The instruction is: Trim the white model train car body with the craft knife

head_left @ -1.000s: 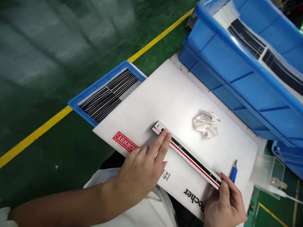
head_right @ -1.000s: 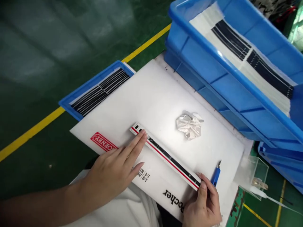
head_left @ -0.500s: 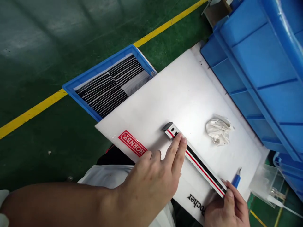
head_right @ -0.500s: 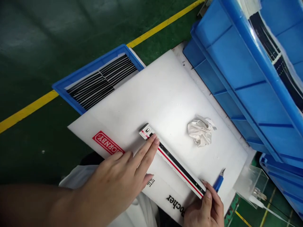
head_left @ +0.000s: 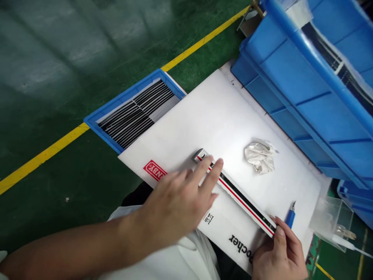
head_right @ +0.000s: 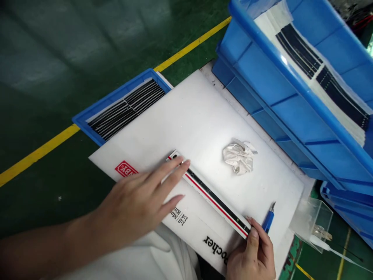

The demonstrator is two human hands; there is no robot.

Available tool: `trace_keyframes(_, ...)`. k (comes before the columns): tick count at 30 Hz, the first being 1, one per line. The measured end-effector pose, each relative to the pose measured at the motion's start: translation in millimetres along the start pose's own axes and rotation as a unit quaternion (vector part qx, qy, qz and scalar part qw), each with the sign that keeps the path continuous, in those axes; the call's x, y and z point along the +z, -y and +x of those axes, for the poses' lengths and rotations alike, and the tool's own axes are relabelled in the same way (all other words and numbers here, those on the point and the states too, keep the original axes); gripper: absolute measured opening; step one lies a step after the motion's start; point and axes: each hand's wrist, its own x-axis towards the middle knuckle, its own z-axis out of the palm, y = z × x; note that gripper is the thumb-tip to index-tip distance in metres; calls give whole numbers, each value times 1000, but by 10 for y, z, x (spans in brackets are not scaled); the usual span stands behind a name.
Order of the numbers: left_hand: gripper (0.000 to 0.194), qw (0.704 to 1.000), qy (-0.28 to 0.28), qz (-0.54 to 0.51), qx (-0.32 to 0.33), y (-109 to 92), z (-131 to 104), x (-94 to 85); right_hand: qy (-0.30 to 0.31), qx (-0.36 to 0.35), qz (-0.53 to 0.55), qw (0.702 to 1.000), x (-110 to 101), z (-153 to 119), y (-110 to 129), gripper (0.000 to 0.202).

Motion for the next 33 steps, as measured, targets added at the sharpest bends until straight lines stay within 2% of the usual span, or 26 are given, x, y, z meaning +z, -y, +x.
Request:
trace_keyframes(2,45,999,6,-36,-3,186,110,-25,10,21,15,1000,-8,-11,8,23)
trace_keyframes(5,36,993,56,-108,1,420,289,-77,25,48,43,998,-28,-26,5,27)
trace_keyframes(9,19,979,120,-163,17,520,483,-192,68,60,49,995,-70,-19,-16,32)
trace_keyframes(14,19,968,215,-131,-4,463,691,-367,128,50,45,990,-106,14,-45,38)
trace_keyframes(23,17,947,318,-50,-12,287,952,-550,131,33,93,986,-78,32,-100,29)
trace_keyframes(28,25,943,332,-26,-17,164,978,-622,124,8,104,987,-42,58,-80,23)
trace_keyframes(33,21,944,327,35,-18,75,905,-646,122,-15,104,987,-40,71,-66,20)
